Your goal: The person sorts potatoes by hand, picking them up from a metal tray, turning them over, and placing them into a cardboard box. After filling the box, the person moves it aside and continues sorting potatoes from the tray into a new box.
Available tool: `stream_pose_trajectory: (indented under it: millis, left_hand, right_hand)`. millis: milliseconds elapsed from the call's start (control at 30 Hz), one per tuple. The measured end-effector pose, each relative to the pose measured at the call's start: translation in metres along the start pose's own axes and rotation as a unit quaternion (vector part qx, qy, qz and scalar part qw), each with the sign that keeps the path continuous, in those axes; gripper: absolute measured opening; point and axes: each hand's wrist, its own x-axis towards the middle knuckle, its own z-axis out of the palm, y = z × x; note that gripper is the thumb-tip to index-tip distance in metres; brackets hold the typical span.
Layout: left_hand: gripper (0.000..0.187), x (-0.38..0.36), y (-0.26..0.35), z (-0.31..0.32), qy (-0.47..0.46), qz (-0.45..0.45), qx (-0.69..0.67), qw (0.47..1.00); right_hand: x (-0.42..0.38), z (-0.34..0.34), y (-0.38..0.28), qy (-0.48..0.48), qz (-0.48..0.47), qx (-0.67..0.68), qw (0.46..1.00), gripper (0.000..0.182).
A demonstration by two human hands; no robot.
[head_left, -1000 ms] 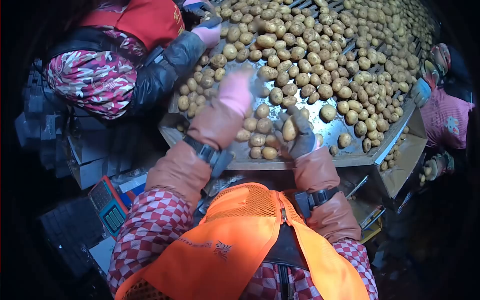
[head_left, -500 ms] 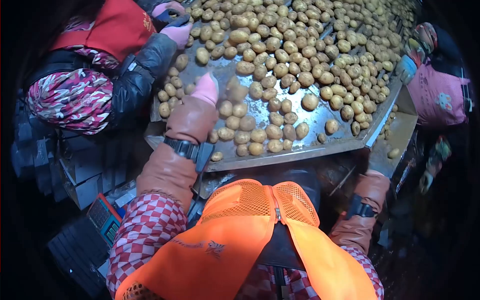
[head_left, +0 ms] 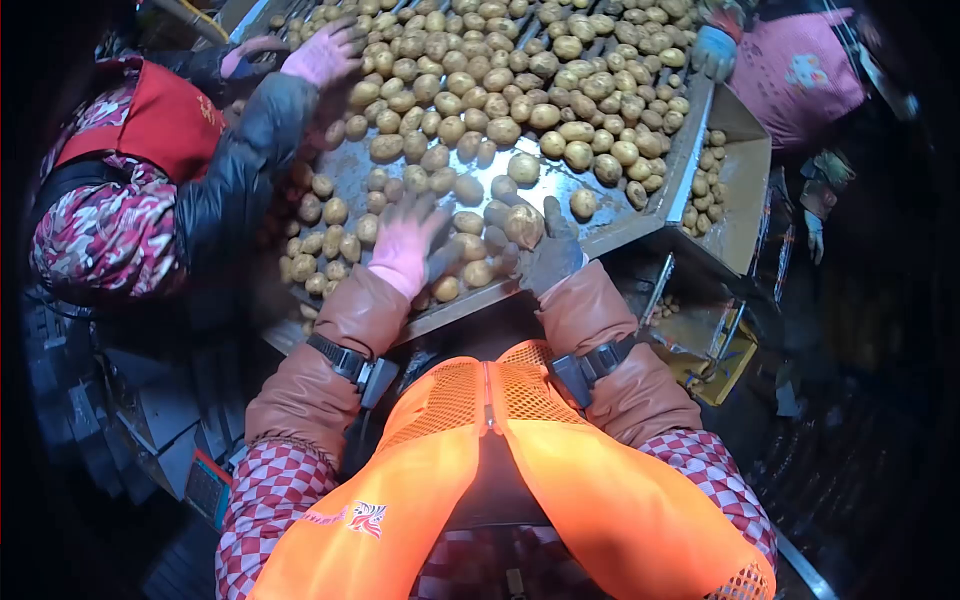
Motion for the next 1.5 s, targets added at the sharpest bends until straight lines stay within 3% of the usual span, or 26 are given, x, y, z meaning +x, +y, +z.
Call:
stream_pose_trajectory:
  millis: [100,133,233,333,433,467,567,600,633,700,767,833,933,1033,1067,1133,1167,1233,1267,1300,1367,1400,1433,1500]
  left_hand:
    - [0.051,-0.009,-0.007,0.018,-0.010,-0.018,0.032,0.999]
    - [0.052,-0.008,-0.009,0.021,-0.002,-0.061,-0.029,0.998]
    - [0.054,-0.016,-0.004,0.022,0.027,-0.145,-0.036,0.988]
    - [0.062,-0.032,0.007,0.019,-0.073,-0.122,0.076,0.987]
    - [0.064,-0.034,0.003,0.020,-0.107,-0.097,0.071,0.987]
    - [0.062,-0.033,0.002,0.022,-0.101,-0.095,0.066,0.988]
    - [0.059,-0.033,0.004,0.027,-0.067,-0.094,0.067,0.991]
    - [0.058,-0.033,0.006,0.027,-0.062,-0.092,0.072,0.991]
    - [0.058,-0.033,0.007,0.028,-0.057,-0.092,0.077,0.991]
    - [0.057,-0.032,0.008,0.028,-0.051,-0.090,0.088,0.991]
    - [0.058,-0.033,0.007,0.032,-0.044,-0.087,0.097,0.991]
    - [0.059,-0.034,0.005,0.033,-0.053,-0.092,0.096,0.990]
    - [0.059,-0.035,0.009,0.031,-0.063,-0.095,0.099,0.989]
    - [0.059,-0.032,0.011,0.028,-0.070,-0.110,0.082,0.988]
    - [0.058,-0.033,0.011,0.028,-0.068,-0.119,0.068,0.988]
    - [0.054,-0.031,0.021,0.023,-0.050,-0.144,0.074,0.986]
    - [0.054,-0.032,0.024,0.030,-0.004,-0.160,0.039,0.986]
    - [0.061,-0.025,0.034,0.024,-0.056,-0.167,-0.014,0.984]
    - [0.058,-0.028,0.026,0.031,0.006,-0.091,-0.009,0.996]
    - [0.059,-0.022,0.030,0.012,-0.029,-0.074,0.032,0.996]
    - [0.060,-0.033,0.000,0.003,0.017,-0.120,0.036,0.992]
    - [0.060,-0.047,-0.021,0.011,0.028,-0.159,0.028,0.987]
    - [0.061,-0.062,-0.037,0.018,0.041,-0.192,0.017,0.980]
    - [0.056,-0.090,-0.062,0.014,0.022,-0.257,-0.018,0.966]
  right_hand:
    - [-0.023,0.000,-0.006,0.031,-0.046,-0.093,0.994,0.056]
    - [-0.030,0.003,-0.006,0.049,-0.053,-0.089,0.993,0.054]
    - [-0.049,0.028,-0.001,0.139,-0.110,-0.106,0.978,0.050]
    - [-0.060,0.004,-0.021,0.218,-0.159,-0.286,0.920,0.046]
    - [-0.094,-0.007,-0.049,0.142,-0.130,-0.160,0.968,0.044]
    - [-0.106,-0.001,-0.055,0.231,-0.148,-0.186,0.943,0.044]
    - [-0.150,-0.023,-0.079,0.242,-0.226,-0.104,0.938,0.044]
    - [-0.164,-0.030,-0.083,0.264,-0.283,-0.135,0.912,0.044]
    - [-0.188,-0.034,-0.094,0.211,-0.262,-0.077,0.939,0.041]
    - [-0.222,-0.043,-0.105,0.194,-0.277,0.005,0.941,0.040]
    - [-0.252,-0.050,-0.130,0.261,-0.284,0.028,0.922,0.045]
    - [-0.287,-0.056,-0.176,0.263,-0.315,0.036,0.911,0.051]
    - [-0.328,-0.048,-0.252,0.152,-0.529,0.034,0.834,0.061]
    - [-0.311,-0.064,-0.295,0.169,-0.641,0.038,0.747,0.072]
    - [-0.307,-0.074,-0.298,0.188,-0.567,-0.025,0.801,0.071]
    - [-0.246,-0.041,-0.228,0.290,-0.548,-0.212,0.755,0.054]
    - [-0.223,-0.031,-0.200,0.304,-0.477,-0.249,0.786,0.048]
    - [-0.171,-0.024,-0.148,0.306,-0.410,-0.272,0.815,0.042]
    - [-0.145,-0.027,-0.124,0.292,-0.375,-0.305,0.826,0.043]
    - [-0.128,-0.031,-0.110,0.280,-0.344,-0.336,0.831,0.045]
    - [-0.100,-0.052,-0.109,0.046,-0.191,-0.301,0.933,0.054]
    - [-0.085,-0.006,-0.070,0.273,-0.235,-0.409,0.838,0.063]
    - [-0.076,0.012,-0.052,0.310,-0.231,-0.436,0.813,0.066]
    - [-0.060,0.014,-0.054,0.267,-0.203,-0.510,0.792,0.066]
